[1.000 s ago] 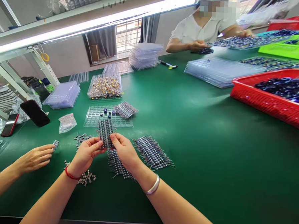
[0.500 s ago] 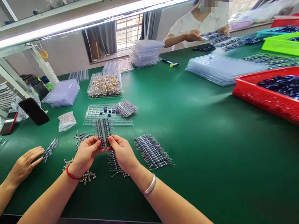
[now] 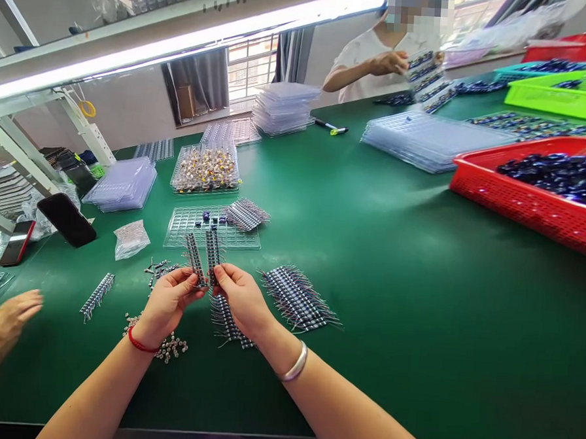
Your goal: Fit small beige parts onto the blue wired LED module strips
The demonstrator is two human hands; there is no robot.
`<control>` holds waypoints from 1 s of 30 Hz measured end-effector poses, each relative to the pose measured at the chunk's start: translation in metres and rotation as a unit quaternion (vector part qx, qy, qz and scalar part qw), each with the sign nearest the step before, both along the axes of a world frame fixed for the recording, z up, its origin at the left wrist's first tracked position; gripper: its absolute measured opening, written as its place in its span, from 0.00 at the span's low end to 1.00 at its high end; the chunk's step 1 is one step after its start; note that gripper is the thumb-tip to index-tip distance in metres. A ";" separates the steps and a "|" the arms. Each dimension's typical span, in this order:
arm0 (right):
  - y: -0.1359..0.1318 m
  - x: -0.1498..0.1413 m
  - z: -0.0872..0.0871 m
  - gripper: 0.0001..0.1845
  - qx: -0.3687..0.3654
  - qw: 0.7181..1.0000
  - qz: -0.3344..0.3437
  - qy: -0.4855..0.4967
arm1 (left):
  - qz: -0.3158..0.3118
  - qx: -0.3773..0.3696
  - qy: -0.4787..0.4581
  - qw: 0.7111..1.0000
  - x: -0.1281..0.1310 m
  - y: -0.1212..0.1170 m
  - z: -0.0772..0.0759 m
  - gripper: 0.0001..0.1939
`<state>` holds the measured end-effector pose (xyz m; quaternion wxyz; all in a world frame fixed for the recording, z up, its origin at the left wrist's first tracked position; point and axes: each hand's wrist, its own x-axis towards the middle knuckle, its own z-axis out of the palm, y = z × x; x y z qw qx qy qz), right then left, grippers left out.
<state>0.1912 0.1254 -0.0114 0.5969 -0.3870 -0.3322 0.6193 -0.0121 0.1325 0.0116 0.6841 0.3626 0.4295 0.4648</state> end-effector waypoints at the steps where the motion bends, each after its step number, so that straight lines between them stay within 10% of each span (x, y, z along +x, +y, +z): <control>1: 0.000 0.000 0.000 0.25 0.001 1.000 -0.004 -0.004 | -0.010 -0.004 0.011 1.000 0.024 0.004 -0.006 0.17; 5: 0.002 0.002 -0.001 0.25 0.007 0.999 -0.026 -0.026 | -0.007 -0.001 0.040 0.999 0.064 0.014 -0.013 0.13; 23: 0.008 0.018 0.003 0.26 0.044 0.988 -0.062 -0.132 | -0.058 0.070 0.267 0.959 0.047 0.019 -0.005 0.15; 30: 0.005 0.014 0.003 0.25 0.058 0.983 -0.034 -0.171 | -0.117 0.112 0.234 0.959 0.053 0.010 0.006 0.30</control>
